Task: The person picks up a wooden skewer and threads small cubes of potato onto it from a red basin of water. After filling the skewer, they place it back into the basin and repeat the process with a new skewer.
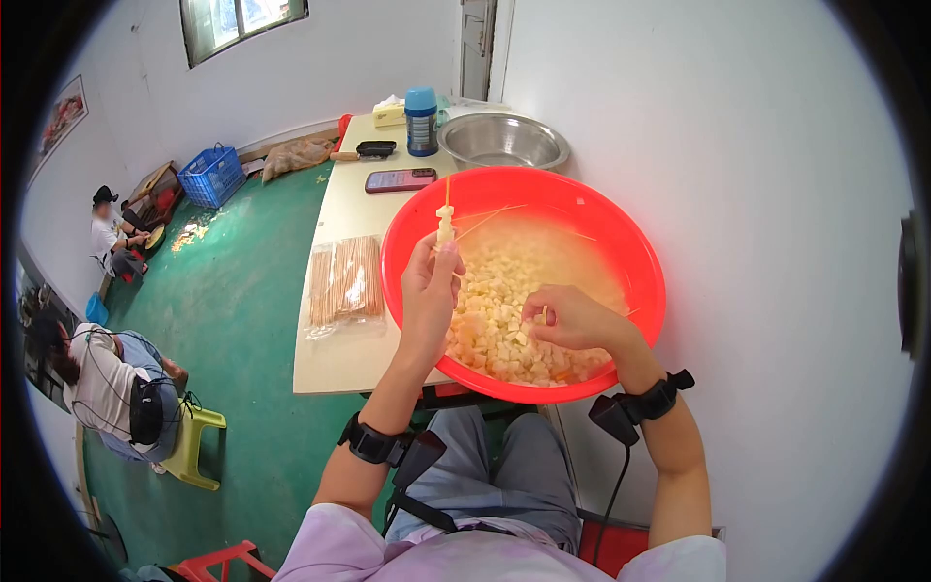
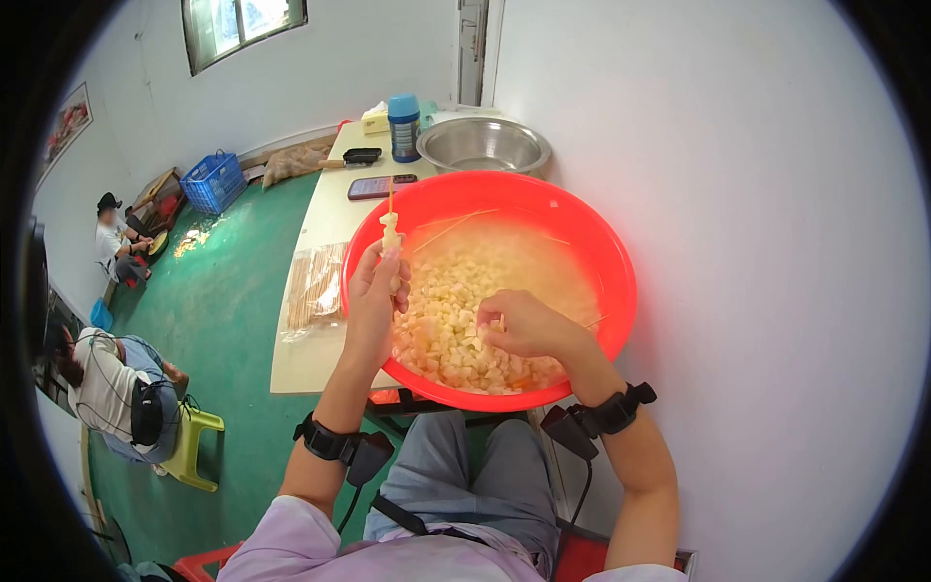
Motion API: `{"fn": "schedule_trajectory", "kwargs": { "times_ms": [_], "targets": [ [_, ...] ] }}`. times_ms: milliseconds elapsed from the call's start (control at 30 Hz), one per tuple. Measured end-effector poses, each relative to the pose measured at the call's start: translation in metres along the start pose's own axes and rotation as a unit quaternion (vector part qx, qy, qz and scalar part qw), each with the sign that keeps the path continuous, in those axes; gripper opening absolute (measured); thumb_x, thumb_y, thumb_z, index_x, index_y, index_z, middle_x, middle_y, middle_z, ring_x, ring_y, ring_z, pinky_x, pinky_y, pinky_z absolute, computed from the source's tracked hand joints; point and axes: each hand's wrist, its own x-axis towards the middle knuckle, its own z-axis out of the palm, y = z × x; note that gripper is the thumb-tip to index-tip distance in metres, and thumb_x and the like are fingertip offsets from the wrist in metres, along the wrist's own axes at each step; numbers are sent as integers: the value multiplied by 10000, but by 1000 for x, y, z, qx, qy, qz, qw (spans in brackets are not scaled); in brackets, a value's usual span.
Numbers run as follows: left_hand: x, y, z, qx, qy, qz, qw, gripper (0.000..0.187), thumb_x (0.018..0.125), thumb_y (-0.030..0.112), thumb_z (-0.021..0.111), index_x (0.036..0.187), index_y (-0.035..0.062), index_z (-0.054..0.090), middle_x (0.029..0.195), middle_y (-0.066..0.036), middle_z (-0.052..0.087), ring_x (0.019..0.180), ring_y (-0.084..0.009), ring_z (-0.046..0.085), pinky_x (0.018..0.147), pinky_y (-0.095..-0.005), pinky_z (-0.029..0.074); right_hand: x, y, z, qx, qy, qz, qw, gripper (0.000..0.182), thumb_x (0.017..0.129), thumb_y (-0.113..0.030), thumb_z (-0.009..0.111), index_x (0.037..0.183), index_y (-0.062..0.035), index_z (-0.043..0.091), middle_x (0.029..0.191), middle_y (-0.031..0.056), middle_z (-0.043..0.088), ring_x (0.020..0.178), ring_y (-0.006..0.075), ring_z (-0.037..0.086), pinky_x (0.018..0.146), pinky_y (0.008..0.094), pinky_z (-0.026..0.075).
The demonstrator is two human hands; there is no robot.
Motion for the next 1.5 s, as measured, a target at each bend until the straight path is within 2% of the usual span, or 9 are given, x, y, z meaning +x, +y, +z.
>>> {"fn": "schedule_trajectory", "kwargs": {
  "times_ms": [67, 233, 467, 667, 767, 867, 1067, 1367, 1500],
  "targets": [
    [0, -1, 0, 5, -6, 7, 1000, 228, 880, 261, 456, 1032, 96, 494, 685, 43, 448, 518, -22, 362, 456, -167, 285, 0, 3, 1, 7, 26, -12, 1000, 153, 676, -113, 565, 792, -17, 585, 719, 103, 578, 685, 223, 558, 621, 309, 451],
    [-2, -3, 2, 60, -42, 6, 997, 238, 879, 234, 461, 999, 45, 541, 640, 38, 441, 537, -12, 348, 464, -161, 272, 1, -10, -4, 67, 83, 61, 992, 159, 732, -130, 574, 828, -4, 591, 666, 70, 584, 587, 137, 544, 559, 263, 443],
    [-1, -12, 2, 119, -86, 17, 989, 236, 878, 203, 467, 958, 7, 573, 613, 42, 432, 566, -21, 373, 518, -167, 295, 5, -11, -3, 154, 191, 46, 968, 169, 758, -68, 550, 911, -1, 578, 671, 35, 566, 575, 70, 509, 539, 209, 428],
    [-3, -10, 2, 170, -120, 22, 978, 254, 875, 198, 471, 967, -17, 570, 602, 37, 420, 579, -30, 377, 537, -183, 320, 7, -10, -9, 293, 277, -3, 915, 233, 806, -49, 515, 1028, 20, 505, 762, 67, 583, 688, 107, 571, 552, 220, 477],
    [-2, -11, 1, 172, -124, 31, 977, 262, 847, 220, 517, 933, -19, 579, 597, 19, 473, 559, -41, 442, 495, -189, 352, 6, -22, -14, 363, 309, 27, 879, 215, 822, -64, 514, 1010, 38, 498, 816, 116, 596, 736, 146, 593, 577, 257, 519],
    [-2, -15, 1, 186, -138, 47, 972, 261, 847, 224, 520, 927, -17, 580, 589, 21, 469, 544, -40, 432, 478, -193, 343, 4, -27, -20, 418, 310, 43, 853, 199, 830, -65, 502, 1000, 37, 488, 871, 160, 597, 757, 182, 603, 603, 287, 536],
    [-6, -8, 4, 190, -158, 18, 969, 234, 859, 182, 497, 913, -28, 584, 608, 23, 435, 586, -53, 410, 533, -189, 337, 3, -23, -21, 491, 297, 24, 818, 199, 849, -102, 482, 1009, 15, 469, 887, 184, 594, 798, 223, 610, 623, 297, 537],
    [-4, -13, 2, 202, -165, 36, 965, 264, 852, 245, 513, 892, -3, 591, 576, 20, 461, 525, -43, 410, 467, -209, 328, 2, -26, -22, 521, 285, 34, 804, 194, 847, -106, 492, 1005, -1, 535, 808, 60, 573, 750, 125, 566, 575, 277, 523],
    [-6, -9, 3, 200, -172, 29, 964, 254, 853, 227, 510, 883, -13, 587, 586, 20, 458, 542, -44, 411, 484, -203, 332, 0, -20, -22, 529, 246, 22, 812, 211, 847, -103, 488, 1019, 3, 550, 793, 53, 564, 732, 109, 552, 556, 265, 513]
  ]
}}
